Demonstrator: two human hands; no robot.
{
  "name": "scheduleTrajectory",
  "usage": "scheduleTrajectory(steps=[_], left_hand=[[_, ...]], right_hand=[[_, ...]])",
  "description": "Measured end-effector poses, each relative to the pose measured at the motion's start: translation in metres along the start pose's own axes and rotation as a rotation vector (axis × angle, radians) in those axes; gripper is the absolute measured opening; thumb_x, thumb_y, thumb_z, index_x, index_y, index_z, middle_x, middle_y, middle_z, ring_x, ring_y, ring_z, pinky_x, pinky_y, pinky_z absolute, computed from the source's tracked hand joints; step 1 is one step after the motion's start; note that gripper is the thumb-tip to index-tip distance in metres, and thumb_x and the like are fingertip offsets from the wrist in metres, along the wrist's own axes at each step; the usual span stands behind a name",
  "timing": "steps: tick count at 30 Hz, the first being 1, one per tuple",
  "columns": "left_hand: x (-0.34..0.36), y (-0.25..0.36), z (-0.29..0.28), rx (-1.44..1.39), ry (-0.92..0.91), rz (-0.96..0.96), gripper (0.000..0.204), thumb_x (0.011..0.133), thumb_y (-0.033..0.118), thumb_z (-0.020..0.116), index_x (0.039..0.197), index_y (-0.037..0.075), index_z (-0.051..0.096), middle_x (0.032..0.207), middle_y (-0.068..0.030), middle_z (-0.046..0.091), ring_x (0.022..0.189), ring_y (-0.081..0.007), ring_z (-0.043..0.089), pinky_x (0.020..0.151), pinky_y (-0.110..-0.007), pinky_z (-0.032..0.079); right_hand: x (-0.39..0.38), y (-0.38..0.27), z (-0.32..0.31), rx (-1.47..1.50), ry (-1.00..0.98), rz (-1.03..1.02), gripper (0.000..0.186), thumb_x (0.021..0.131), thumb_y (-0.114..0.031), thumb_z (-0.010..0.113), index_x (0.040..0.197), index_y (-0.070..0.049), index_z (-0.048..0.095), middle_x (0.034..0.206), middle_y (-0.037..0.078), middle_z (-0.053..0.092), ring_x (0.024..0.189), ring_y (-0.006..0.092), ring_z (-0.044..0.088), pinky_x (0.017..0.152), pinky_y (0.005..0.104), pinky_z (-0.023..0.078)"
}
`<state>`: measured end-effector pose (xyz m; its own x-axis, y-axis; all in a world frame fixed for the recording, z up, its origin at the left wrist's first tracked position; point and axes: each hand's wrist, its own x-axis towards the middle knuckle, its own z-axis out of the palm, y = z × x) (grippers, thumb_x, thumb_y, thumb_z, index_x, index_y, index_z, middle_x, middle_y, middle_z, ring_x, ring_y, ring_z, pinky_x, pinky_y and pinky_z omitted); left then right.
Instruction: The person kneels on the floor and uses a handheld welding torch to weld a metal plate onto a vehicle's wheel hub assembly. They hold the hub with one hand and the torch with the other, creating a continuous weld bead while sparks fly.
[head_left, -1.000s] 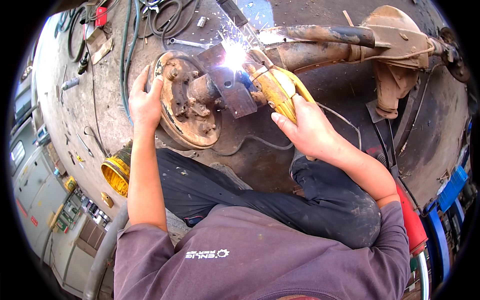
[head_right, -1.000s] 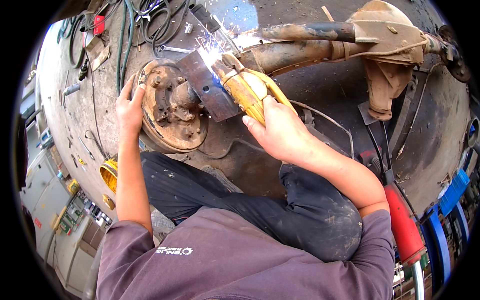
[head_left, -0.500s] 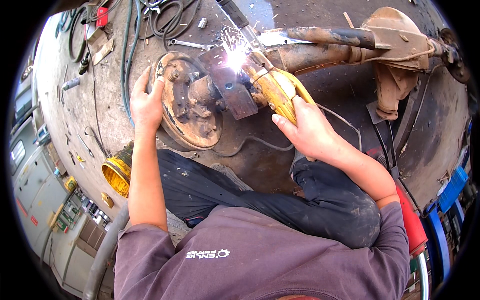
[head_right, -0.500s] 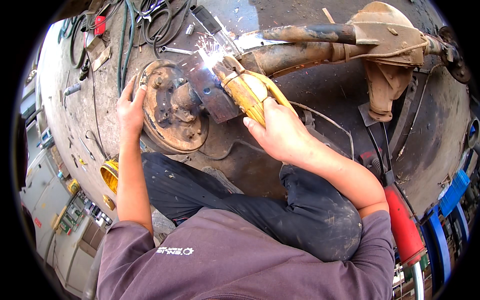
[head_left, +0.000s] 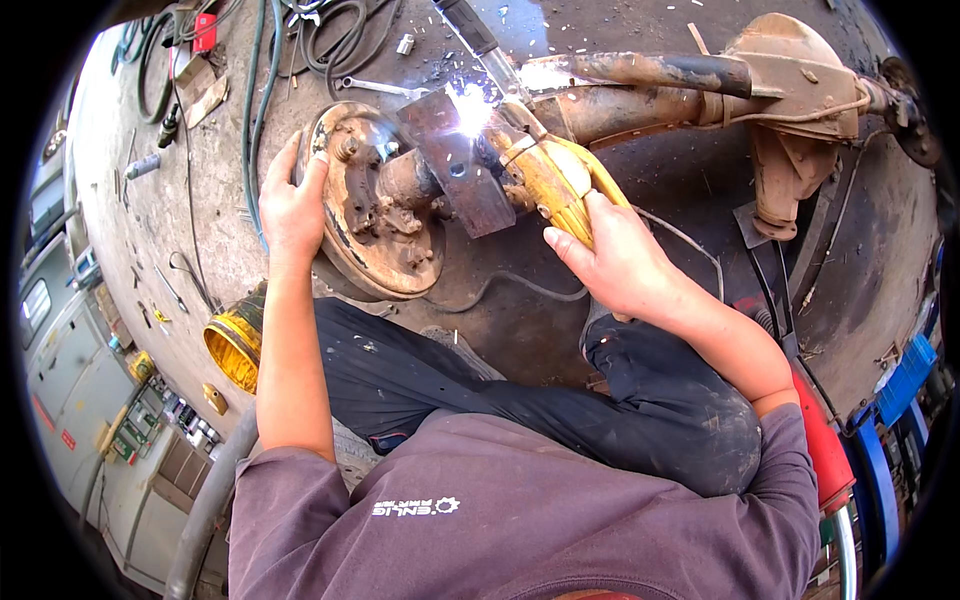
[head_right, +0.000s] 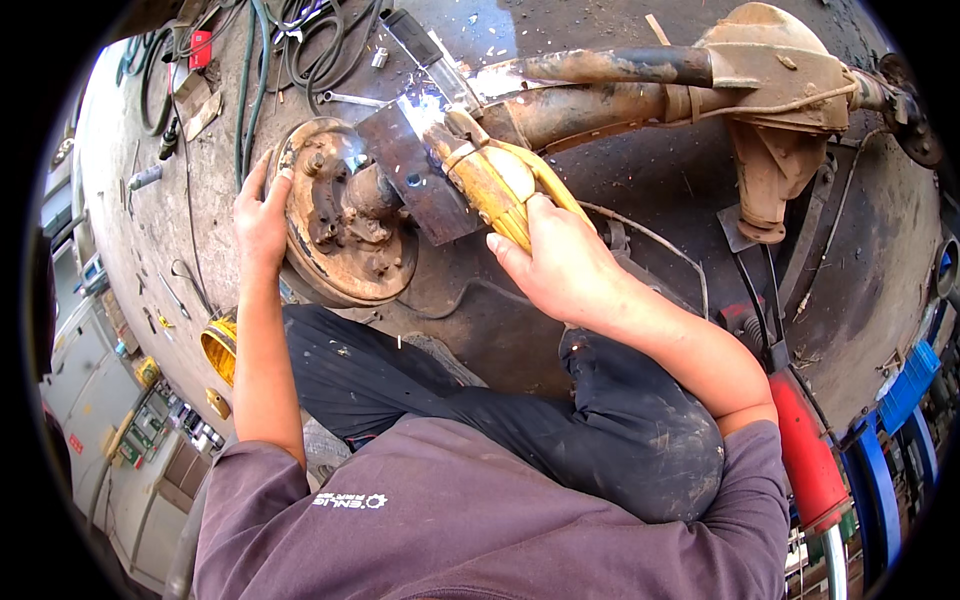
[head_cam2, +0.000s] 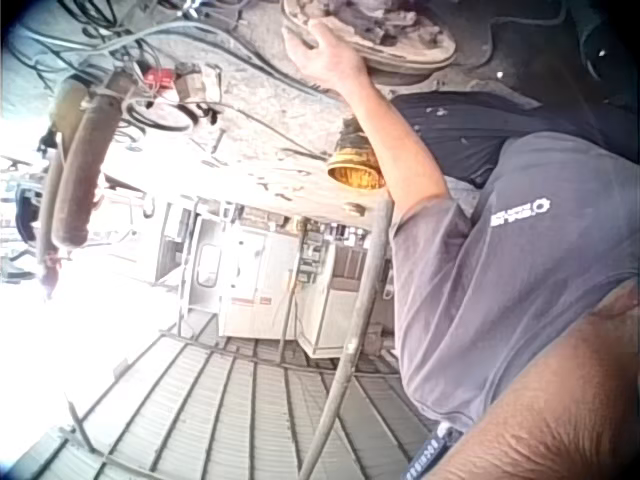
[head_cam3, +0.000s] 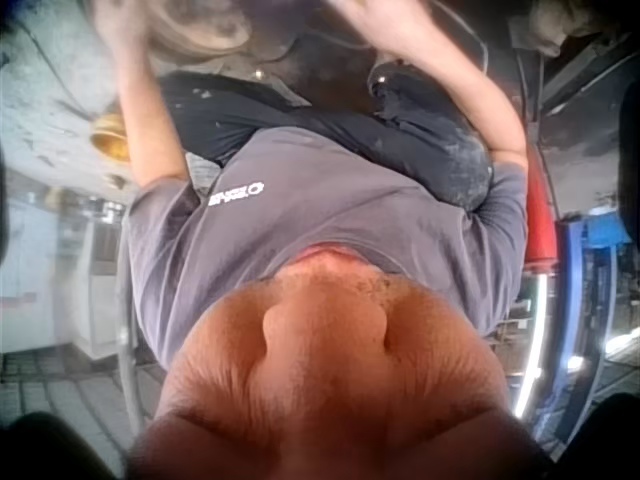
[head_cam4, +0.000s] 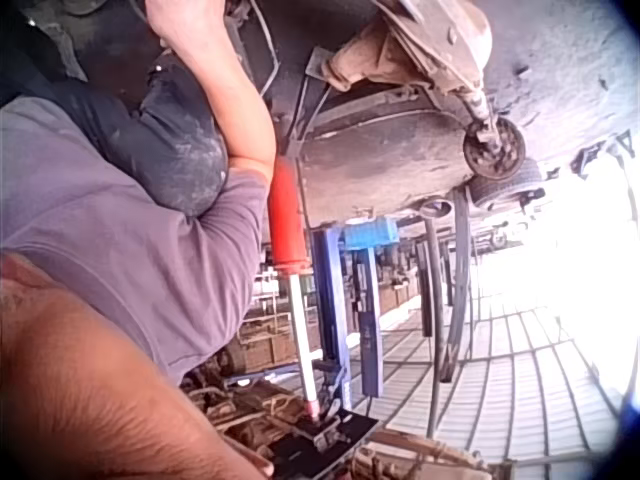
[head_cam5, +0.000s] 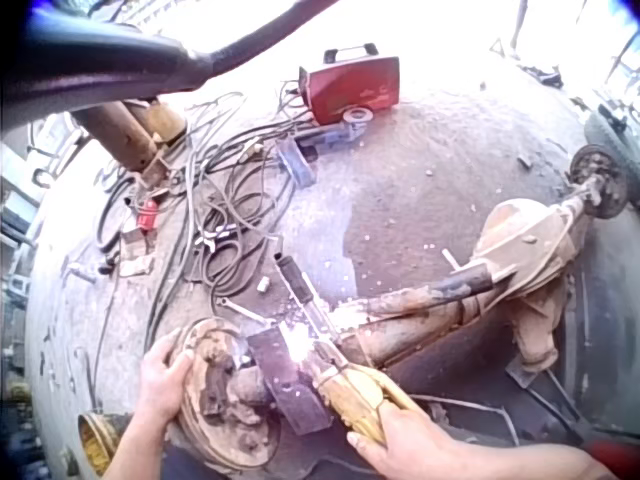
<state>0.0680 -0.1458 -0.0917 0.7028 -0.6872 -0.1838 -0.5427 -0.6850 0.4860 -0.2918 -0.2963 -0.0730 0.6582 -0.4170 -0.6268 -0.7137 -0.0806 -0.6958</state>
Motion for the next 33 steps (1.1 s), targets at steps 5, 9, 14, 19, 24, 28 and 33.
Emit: scheduleTrajectory(steps=[5,9,14,19,24,28,33], left_hand=[[0.0,0.002,0.001,0.008,-0.001,0.005,0.056,0.099,0.023,0.07,0.146,-0.005,0.06,0.14,-0.0202,0.068,0.129,-0.0255,0.064,0.113,-0.035,0.045],[0.0,0.0,-0.001,-0.15,-0.047,-0.048,0.056,0.099,0.022,0.071,0.146,-0.005,0.06,0.14,-0.019,0.068,0.128,-0.0238,0.064,0.112,-0.034,0.045],[0.003,-0.004,0.003,-0.089,-0.01,-0.037,0.058,0.097,0.029,0.072,0.145,-0.003,0.062,0.145,-0.0224,0.065,0.135,-0.0319,0.061,0.116,-0.038,0.043],[0.001,0.0,0.002,-0.115,-0.026,-0.051,0.059,0.097,0.029,0.072,0.145,-0.003,0.062,0.145,-0.022,0.065,0.137,-0.0315,0.06,0.117,-0.037,0.041],[0.0,0.004,0.001,-0.087,-0.024,-0.052,0.059,0.097,0.029,0.072,0.145,-0.003,0.062,0.145,-0.0219,0.065,0.137,-0.0314,0.059,0.117,-0.038,0.041],[0.0,0.003,0.002,-0.079,-0.017,-0.047,0.059,0.096,0.029,0.072,0.145,-0.002,0.062,0.146,-0.022,0.064,0.138,-0.0321,0.059,0.117,-0.038,0.041],[0.001,0.001,0.001,-0.041,-0.003,-0.051,0.06,0.095,0.031,0.072,0.144,-0.002,0.063,0.146,-0.0216,0.064,0.138,-0.0327,0.059,0.118,-0.038,0.041]], right_hand=[[-0.001,-0.001,-0.002,0.005,-0.015,0.018,0.053,0.103,-0.034,0.066,0.115,0.017,0.056,0.101,0.038,0.069,0.103,0.0497,0.069,0.094,0.0538,0.054],[-0.002,0.011,0.008,0.034,0.068,-0.056,0.05,0.103,-0.033,0.068,0.117,0.014,0.056,0.105,0.036,0.068,0.102,0.0485,0.069,0.092,0.0522,0.054],[-0.004,0.018,0.006,0.112,0.224,-0.212,0.045,0.102,-0.03,0.07,0.119,0.01,0.056,0.106,0.031,0.068,0.099,0.047,0.068,0.087,0.0493,0.054],[-0.005,0.017,0.002,0.086,0.111,-0.085,0.048,0.102,-0.032,0.069,0.117,0.012,0.056,0.102,0.032,0.068,0.098,0.0474,0.068,0.088,0.0502,0.054],[-0.004,0.017,0.005,0.064,0.09,-0.078,0.051,0.103,-0.035,0.068,0.111,0.014,0.055,0.101,0.036,0.068,0.101,0.0501,0.068,0.092,0.0531,0.053],[-0.005,0.015,0.005,0.043,0.082,-0.053,0.05,0.103,-0.034,0.068,0.111,0.014,0.055,0.1,0.036,0.068,0.101,0.0505,0.068,0.092,0.0532,0.053],[-0.005,0.011,0.006,-0.013,0.08,-0.046,0.049,0.103,-0.034,0.068,0.11,0.013,0.055,0.1,0.036,0.068,0.101,0.051,0.068,0.092,0.054,0.053]])
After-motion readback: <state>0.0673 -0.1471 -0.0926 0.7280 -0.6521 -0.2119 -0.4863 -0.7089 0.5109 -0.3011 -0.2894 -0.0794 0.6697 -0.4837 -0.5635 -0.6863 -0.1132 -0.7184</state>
